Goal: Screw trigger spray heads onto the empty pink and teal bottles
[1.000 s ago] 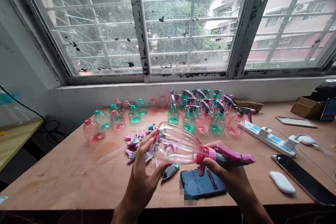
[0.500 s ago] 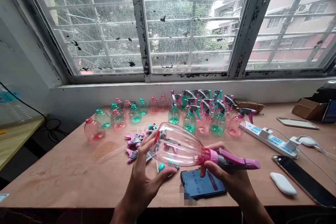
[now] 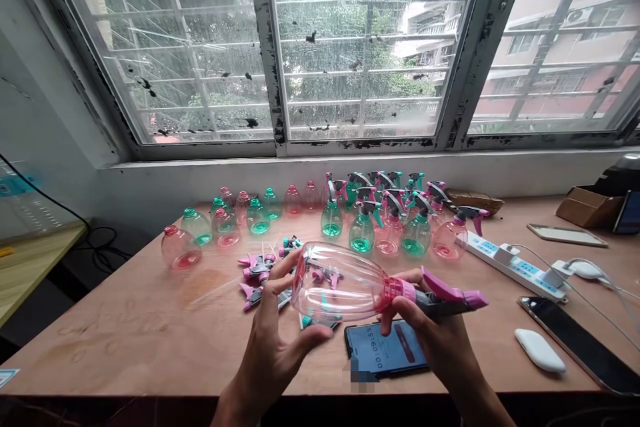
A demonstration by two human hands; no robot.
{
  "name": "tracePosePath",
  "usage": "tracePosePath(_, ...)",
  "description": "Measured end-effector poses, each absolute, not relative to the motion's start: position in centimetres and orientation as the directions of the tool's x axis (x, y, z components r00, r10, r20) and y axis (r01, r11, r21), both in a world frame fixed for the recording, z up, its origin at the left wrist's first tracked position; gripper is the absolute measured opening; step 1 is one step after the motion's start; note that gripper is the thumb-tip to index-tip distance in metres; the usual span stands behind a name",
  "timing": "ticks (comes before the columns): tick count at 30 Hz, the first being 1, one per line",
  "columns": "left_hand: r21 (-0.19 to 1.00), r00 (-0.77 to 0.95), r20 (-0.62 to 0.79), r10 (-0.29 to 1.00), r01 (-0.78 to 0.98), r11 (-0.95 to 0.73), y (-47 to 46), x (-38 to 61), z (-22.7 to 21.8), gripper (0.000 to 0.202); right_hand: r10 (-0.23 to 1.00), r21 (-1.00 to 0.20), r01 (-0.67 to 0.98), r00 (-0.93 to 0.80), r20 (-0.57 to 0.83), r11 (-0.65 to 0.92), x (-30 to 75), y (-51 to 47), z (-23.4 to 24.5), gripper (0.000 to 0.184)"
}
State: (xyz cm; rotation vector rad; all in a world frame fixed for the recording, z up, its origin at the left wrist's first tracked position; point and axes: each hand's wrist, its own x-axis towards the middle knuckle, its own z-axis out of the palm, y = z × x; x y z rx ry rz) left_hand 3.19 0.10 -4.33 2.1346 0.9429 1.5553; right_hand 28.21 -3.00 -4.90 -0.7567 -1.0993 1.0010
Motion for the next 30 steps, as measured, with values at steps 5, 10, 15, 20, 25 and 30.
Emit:
tracePosePath(5,0.631,0.175,0.698,0.694,0.307,-0.712,0.1,3.3,-4.4,0.035,0.918,-0.872,-0.293,0.172,0.357,0.393,28.3,-2.5,-5.8,0.02)
tracePosePath(10,0.562,0.181,0.736,0.652,0.374,-0.738,0.4,3.5,-4.2,0.039,0.913,-0.86,-0.306,0.113,0.393,0.408,29.1,-1.6,-6.8,0.011)
tracePosePath(15,0.587,0.224,0.699,0.679,0.364,-0.724,0.2,3.1,-4.3,0.062,0.926,-0.878,-0.301,0.056,0.374,0.373,29.3,-1.9,-6.7,0.014)
tracePosePath(20,0.551,0.174,0.758,0.629,0.346,-0.759,0.5,3.4,-4.3,0.039,0.944,-0.873,-0.362,0.136,0.299,0.329,28.0,-2.1,-6.2,0.031)
tracePosePath(25,0.456,0.205,0.814,0.543,0.353,-0.817,1.0,3.4,-4.3,0.059,0.969,-0.84,-0.487,0.064,0.239,0.239,27.4,-1.6,-6.2,0.036)
tracePosePath(30,0.579,0.192,0.765,0.615,0.212,-0.787,0.9,3.1,-4.8,0.062,0.952,-0.859,-0.422,0.04,0.303,0.291,27.9,-1.7,-6.0,0.023)
